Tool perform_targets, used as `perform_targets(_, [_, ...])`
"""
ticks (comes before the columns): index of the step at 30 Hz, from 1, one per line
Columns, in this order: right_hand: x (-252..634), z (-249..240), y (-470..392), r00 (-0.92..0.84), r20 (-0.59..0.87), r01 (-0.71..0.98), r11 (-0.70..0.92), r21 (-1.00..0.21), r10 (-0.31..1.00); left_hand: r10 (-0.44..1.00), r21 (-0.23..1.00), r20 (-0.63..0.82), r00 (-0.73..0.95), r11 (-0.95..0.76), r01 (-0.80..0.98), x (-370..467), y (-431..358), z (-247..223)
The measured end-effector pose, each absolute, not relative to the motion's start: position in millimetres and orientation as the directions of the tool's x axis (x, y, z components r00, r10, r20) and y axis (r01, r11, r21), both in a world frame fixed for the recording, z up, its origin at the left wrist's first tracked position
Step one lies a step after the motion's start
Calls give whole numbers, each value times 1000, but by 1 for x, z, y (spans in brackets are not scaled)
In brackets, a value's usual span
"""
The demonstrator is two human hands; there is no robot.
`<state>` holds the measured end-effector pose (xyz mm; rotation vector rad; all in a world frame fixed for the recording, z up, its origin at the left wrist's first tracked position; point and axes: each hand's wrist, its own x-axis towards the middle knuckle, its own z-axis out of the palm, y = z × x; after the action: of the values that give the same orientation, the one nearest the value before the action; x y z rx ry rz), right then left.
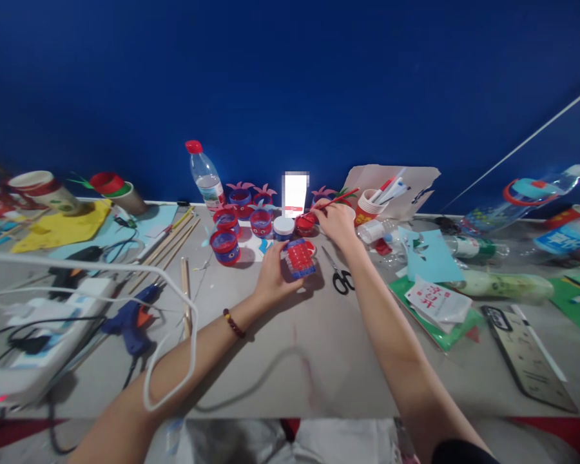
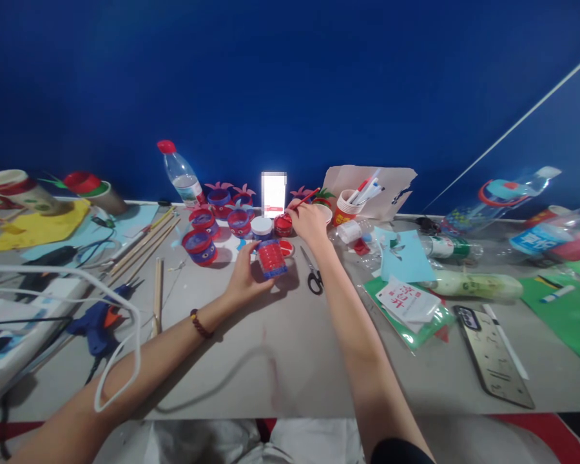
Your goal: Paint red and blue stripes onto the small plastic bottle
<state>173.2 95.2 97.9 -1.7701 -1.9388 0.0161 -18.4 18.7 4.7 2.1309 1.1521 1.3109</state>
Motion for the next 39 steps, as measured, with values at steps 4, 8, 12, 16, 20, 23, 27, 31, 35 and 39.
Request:
perform_targets(4, [173, 99, 95, -10, 345, 937, 129, -324, 939, 807, 681, 544, 230, -585, 440, -19, 19, 3])
perform_targets(8, [174, 98, 95, 7, 342, 945, 106, -310, 940, 794, 671, 560, 236, -602, 433, -20, 19, 2])
perform_targets(12, [174, 99, 94, 1, 337, 949, 105, -296, 942, 791, 670, 563, 240, -607, 428, -20, 19, 4])
perform_targets(16, [174, 100, 94, 12, 333, 949, 94, -301, 943, 803, 681, 541, 248, -592, 430, -19, 18, 6])
perform_targets(20, [175, 101, 94, 30, 341, 943, 86, -320, 939, 812, 692, 530, 247, -581, 428, -20, 18, 6])
perform_targets(23, [176, 100, 94, 36, 344, 942, 84, -326, 938, 809, 690, 533, 247, -585, 427, -20, 19, 4])
perform_targets(27, [176, 100, 94, 49, 342, 945, 67, -320, 938, 798, 678, 547, 252, -599, 427, -20, 20, 3])
perform_targets(31, [176, 102, 92, 57, 341, 946, 58, -318, 938, 786, 664, 567, 245, -612, 429, -20, 20, 2])
perform_targets(35, [175, 103, 91, 57, 329, 946, 54, -319, 943, 787, 661, 563, 252, -612, 434, -20, 21, 2])
perform_targets(39, [173, 106, 89, 72, 307, 946, 33, -323, 949, 792, 671, 556, 254, -608, 424, -20, 21, 1])
